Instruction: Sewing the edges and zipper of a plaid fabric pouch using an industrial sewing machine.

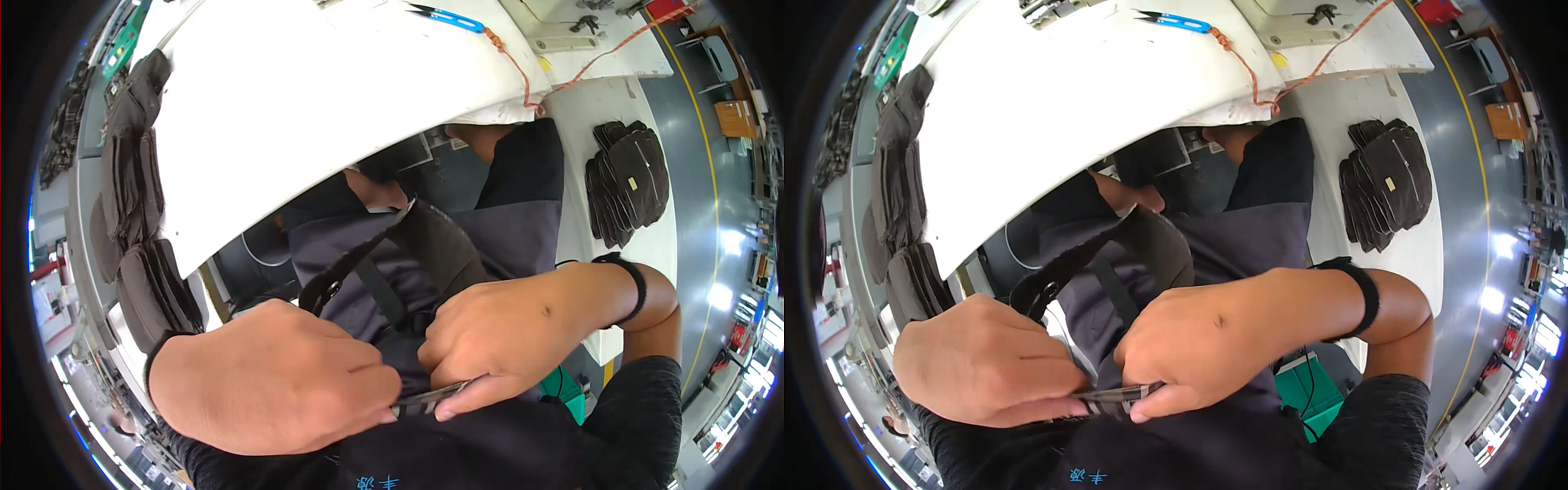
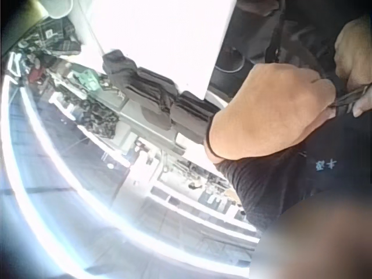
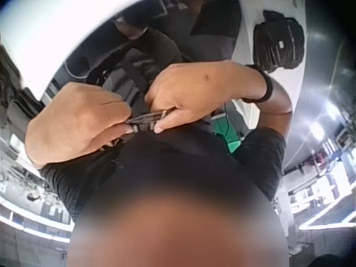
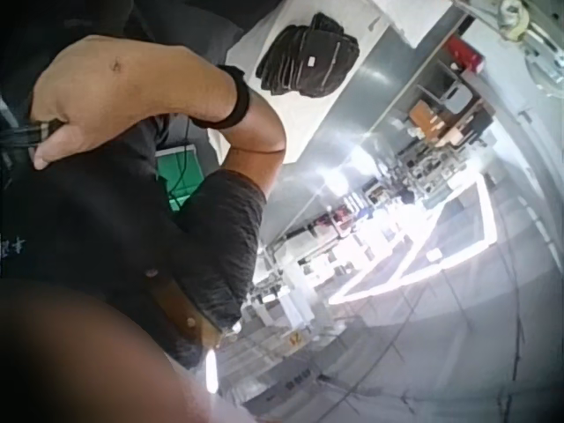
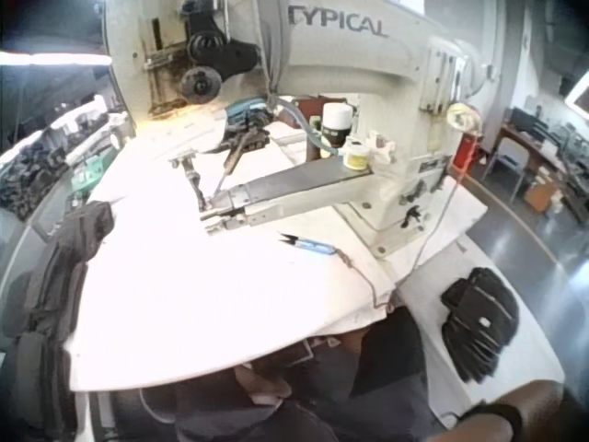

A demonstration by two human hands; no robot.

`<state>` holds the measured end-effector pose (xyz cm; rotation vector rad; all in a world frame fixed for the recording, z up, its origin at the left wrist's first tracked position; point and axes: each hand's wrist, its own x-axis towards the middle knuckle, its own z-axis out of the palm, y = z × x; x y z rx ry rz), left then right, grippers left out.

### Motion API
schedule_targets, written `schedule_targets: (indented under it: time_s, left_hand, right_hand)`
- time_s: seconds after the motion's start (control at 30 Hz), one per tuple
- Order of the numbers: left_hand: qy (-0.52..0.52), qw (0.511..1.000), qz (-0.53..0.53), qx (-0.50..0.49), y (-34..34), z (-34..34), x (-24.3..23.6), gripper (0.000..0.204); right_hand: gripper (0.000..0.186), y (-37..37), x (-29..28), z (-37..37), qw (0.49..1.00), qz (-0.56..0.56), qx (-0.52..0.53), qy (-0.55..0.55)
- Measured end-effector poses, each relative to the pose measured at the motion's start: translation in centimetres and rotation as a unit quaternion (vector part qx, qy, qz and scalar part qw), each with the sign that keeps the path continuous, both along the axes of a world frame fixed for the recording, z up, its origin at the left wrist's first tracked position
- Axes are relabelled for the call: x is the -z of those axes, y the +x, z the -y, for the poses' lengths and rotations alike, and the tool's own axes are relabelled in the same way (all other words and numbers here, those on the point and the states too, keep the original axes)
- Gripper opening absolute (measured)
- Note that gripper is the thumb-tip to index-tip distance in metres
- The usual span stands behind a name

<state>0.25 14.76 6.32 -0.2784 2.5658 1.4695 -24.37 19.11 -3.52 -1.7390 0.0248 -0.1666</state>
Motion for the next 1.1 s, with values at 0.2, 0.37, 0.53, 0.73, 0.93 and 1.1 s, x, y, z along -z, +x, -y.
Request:
schedule_targets:
  time_s: [0.2,0.37,0.53,0.73,0.93,1.1]
  left_hand:
    - [-0.199,0.964,0.069,-0.164,3.8,-2.1,0.4,0.024]
    - [-0.306,0.909,0.100,-0.265,7.7,-3.0,3.1,0.025]
    - [-0.384,0.869,0.055,-0.308,11.1,-0.7,5.2,0.020]
    - [-0.452,0.840,0.116,-0.277,13.4,5.0,7.7,0.017]
    - [-0.496,0.804,0.077,-0.319,14.3,5.4,10.2,0.034]
    - [-0.373,0.808,-0.037,-0.455,12.5,3.5,9.2,0.059]
  right_hand:
    - [0.040,-3.2,-2.1,0.4,0.974,-0.075,0.059,-0.207]
    - [0.021,-4.2,-3.3,3.3,0.910,-0.150,0.126,-0.366]
    - [0.019,-1.1,-3.5,7.0,0.870,-0.165,0.127,-0.448]
    - [0.019,1.9,0.4,12.2,0.815,-0.156,0.165,-0.533]
    - [0.022,4.0,2.2,13.2,0.771,-0.068,0.233,-0.589]
    - [0.045,-1.5,1.5,10.1,0.729,-0.039,0.362,-0.579]
